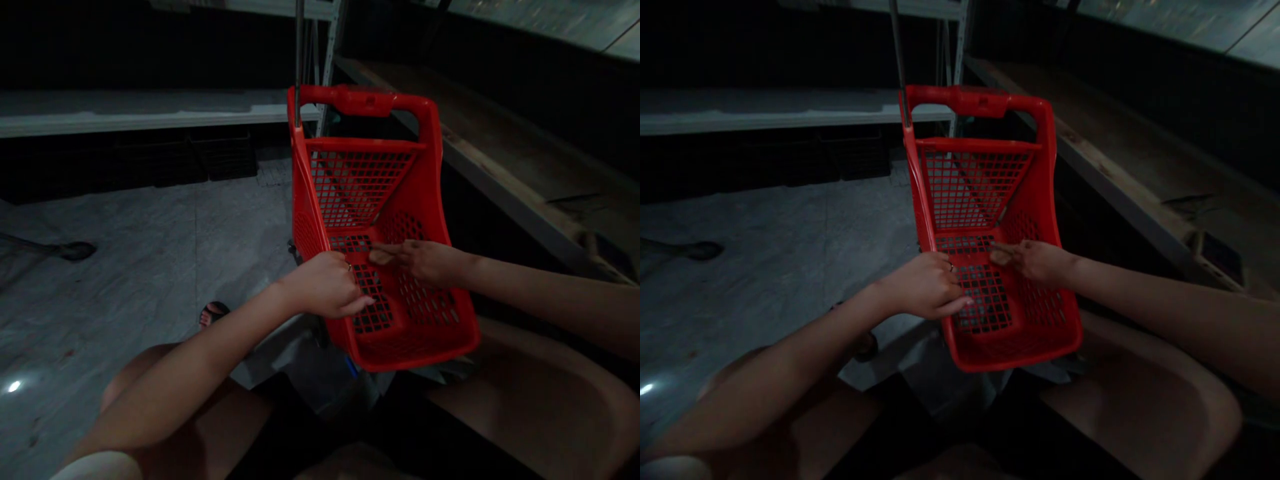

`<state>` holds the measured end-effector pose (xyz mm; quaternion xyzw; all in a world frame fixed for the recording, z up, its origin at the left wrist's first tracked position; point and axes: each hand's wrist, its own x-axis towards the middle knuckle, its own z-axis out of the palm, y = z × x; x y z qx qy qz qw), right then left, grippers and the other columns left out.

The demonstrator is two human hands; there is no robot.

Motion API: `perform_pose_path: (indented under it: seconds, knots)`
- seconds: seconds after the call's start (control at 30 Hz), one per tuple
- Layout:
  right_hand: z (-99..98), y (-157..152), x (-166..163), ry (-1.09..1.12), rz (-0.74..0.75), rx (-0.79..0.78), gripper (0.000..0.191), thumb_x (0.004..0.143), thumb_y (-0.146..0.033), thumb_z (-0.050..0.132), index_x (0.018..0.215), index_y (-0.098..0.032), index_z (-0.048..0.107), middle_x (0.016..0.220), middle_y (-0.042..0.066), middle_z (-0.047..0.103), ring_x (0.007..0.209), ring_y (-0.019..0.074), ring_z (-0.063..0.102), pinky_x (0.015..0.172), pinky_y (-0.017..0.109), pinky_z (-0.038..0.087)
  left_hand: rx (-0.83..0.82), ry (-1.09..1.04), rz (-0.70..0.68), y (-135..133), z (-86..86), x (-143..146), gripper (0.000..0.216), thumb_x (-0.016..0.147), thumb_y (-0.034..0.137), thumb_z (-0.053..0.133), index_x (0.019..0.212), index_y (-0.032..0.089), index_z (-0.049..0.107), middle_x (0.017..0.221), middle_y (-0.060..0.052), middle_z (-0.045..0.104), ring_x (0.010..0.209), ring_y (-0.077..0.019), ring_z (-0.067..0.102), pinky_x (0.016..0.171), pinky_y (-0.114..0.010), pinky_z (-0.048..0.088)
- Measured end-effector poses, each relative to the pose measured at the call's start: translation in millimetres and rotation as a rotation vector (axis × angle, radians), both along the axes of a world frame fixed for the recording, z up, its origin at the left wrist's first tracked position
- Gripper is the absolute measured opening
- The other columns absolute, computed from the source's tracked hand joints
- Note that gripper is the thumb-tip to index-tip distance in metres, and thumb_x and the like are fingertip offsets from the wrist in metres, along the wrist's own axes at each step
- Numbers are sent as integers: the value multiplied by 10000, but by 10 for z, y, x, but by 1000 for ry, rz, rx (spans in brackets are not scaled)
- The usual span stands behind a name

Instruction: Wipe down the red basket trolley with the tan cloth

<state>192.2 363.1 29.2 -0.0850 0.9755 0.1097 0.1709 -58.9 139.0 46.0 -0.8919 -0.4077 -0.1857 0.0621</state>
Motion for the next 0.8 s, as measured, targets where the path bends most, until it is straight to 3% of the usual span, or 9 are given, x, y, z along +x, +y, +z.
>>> perform_pose_path:
  seconds: [0.07,0.17,0.3,0.4,0.5,0.57,0.63,0.8]
  knots:
    - [-66,-1,53,-27,-56,-79,309,915,-145,543,1037,-256,804,1193,78,766,1152,248,678,932,384,514,27,26,44,66,16,-96,517,1063,461,484,715,188,751,690,-56,757,676,-197,694,778,-384,494]
    - [15,230,-86,-98,-208,-45,311,934,-142,521,948,-242,816,1017,95,777,974,248,702,820,370,534,45,54,100,143,-3,-165,540,1055,514,500,737,169,767,691,-70,755,727,-217,705,843,-412,490]
    - [449,633,-549,-202,-377,279,296,953,-98,499,926,-155,788,1130,173,731,1006,269,659,825,387,506,48,40,68,164,-60,-91,578,1069,503,464,688,171,744,636,-68,726,647,-209,677,719,-392,454]
    - [787,795,-858,-122,-479,414,334,984,-94,428,986,-134,760,1210,212,667,1092,307,610,871,431,497,72,-3,9,138,-80,-23,628,1078,547,420,682,174,732,630,-67,718,617,-205,665,691,-388,440]
    - [899,818,-992,50,-501,483,415,1022,-118,315,1073,-129,727,1274,230,604,1204,347,526,937,481,475,91,-27,-45,93,-86,12,644,1068,602,424,684,178,721,635,-61,715,613,-201,661,673,-383,434]
    - [808,784,-997,134,-515,497,444,1045,-149,274,1149,-116,704,1301,236,580,1237,352,478,955,476,461,106,-32,-57,65,-90,27,623,1052,623,458,694,182,714,644,-53,714,645,-204,671,690,-382,444]
    - [598,727,-967,130,-538,483,443,1042,-146,276,1197,-81,686,1303,251,574,1207,350,481,904,442,464,118,-34,-53,47,-95,40,597,1037,641,482,719,191,710,670,-44,720,703,-213,687,753,-390,466]
    - [-198,468,-874,-23,-662,374,448,1007,-121,307,1237,-56,687,1274,263,615,1157,333,544,774,352,461,122,-20,-31,32,-98,66,569,1038,652,468,767,205,693,713,-23,727,716,-209,675,772,-390,455]
